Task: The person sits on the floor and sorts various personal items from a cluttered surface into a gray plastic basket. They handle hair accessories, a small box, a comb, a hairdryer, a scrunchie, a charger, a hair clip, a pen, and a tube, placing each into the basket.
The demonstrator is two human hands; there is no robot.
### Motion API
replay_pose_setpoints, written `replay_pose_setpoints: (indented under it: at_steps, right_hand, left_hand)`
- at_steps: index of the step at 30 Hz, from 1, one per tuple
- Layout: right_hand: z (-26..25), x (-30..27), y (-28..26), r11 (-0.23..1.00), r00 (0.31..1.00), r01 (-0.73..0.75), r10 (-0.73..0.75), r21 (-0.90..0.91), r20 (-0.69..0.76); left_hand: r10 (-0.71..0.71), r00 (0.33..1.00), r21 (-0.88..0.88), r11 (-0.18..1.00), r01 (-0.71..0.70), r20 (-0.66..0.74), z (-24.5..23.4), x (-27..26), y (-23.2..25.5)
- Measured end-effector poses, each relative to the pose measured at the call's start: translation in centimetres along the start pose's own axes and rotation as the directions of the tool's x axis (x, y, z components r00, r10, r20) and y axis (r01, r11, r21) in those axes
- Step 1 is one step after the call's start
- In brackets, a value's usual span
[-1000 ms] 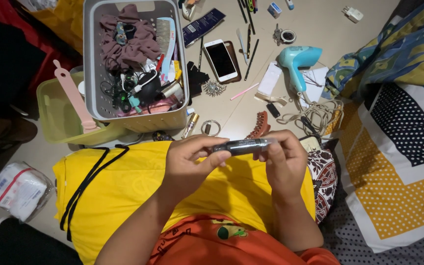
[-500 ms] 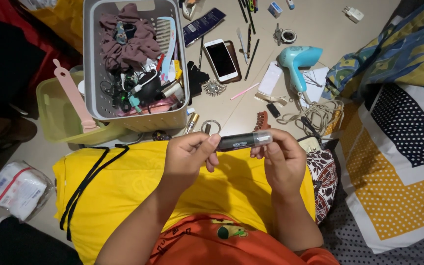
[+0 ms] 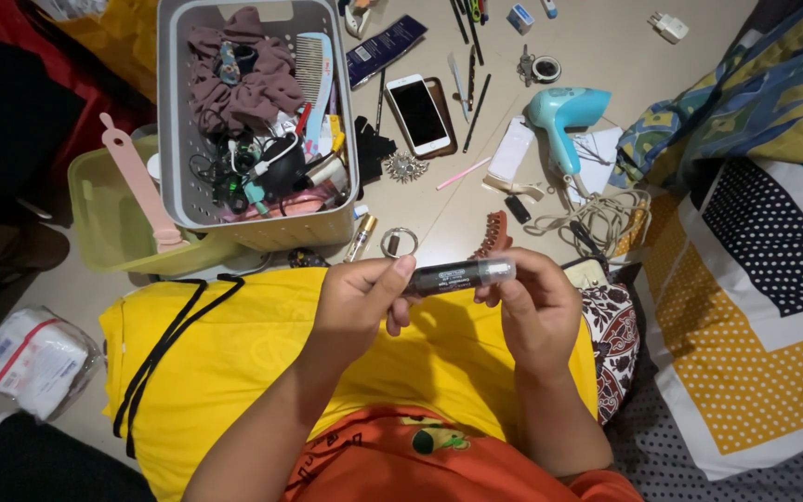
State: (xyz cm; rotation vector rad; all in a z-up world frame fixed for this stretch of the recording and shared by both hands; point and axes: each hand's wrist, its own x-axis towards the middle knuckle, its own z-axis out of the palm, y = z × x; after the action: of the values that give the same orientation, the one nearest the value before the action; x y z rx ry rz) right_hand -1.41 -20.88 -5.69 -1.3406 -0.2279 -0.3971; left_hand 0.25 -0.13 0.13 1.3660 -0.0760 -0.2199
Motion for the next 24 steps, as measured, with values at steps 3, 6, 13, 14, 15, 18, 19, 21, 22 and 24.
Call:
replay_pose_setpoints:
  at_steps: [3,6,13,14,15,18,19,21,22,24]
  right_hand:
    - [-0.1,-0.1,0.2,1.000,1.000,0.009,-0.009,0.010,0.003]
    - [-0.1,-0.1,0.1,1.000,1.000,0.007,-0.007,0.015,0.001]
    - [0.1,0.0,0.0,1.000,1.000,0.013,-0.013,0.016,0.006]
    - [0.1,0.0,-0.1,1.000,1.000,0.011,-0.011,0.019,0.005]
    - [0.2,0.0,-0.1,1.000,1.000,0.009,-0.009,0.023,0.004]
    - [0.0,-0.1,0.1,1.000,1.000,-0.007,0.007,0.019,0.007]
    - [0.1,-0.1,0.0,1.000,1.000,-0.006,0.006,0.019,0.006]
    - [0.3,0.0,-0.1,1.000,1.000,-0.001,0.001,0.011,0.011]
    - [0.3,0.1,-0.2,1.000,1.000,-0.002,0.002,0.010,0.011]
    - [0.5,0.2,-0.5,1.000,0.999,-0.017,0.016,0.016,0.034]
  left_hand:
    - [-0.010,1.000,-0.009,1.000,0.010,0.002,-0.2,0.0,-1.0]
    - [-0.030,1.000,-0.049,0.998,0.030,-0.004,0.0,-0.4,-1.2]
    - [-0.062,0.997,-0.030,0.998,0.063,0.035,0.0,0.1,-0.7]
    - [-0.086,0.995,-0.041,0.995,0.088,0.052,-0.1,0.0,-0.7]
    - [-0.110,0.991,-0.051,0.992,0.114,0.070,-0.1,-0.1,-0.7]
    - [-0.136,0.988,-0.044,0.989,0.139,0.070,0.1,-0.1,0.0]
    - [-0.135,0.988,-0.043,0.989,0.139,0.071,0.1,-0.1,0.0]
    - [-0.180,0.978,-0.065,0.980,0.188,0.108,0.0,-0.1,-0.1]
    - [-0.180,0.978,-0.065,0.980,0.188,0.108,0.0,-0.1,-0.1]
    - [-0.236,0.965,-0.106,0.963,0.249,0.116,0.0,0.0,-0.3]
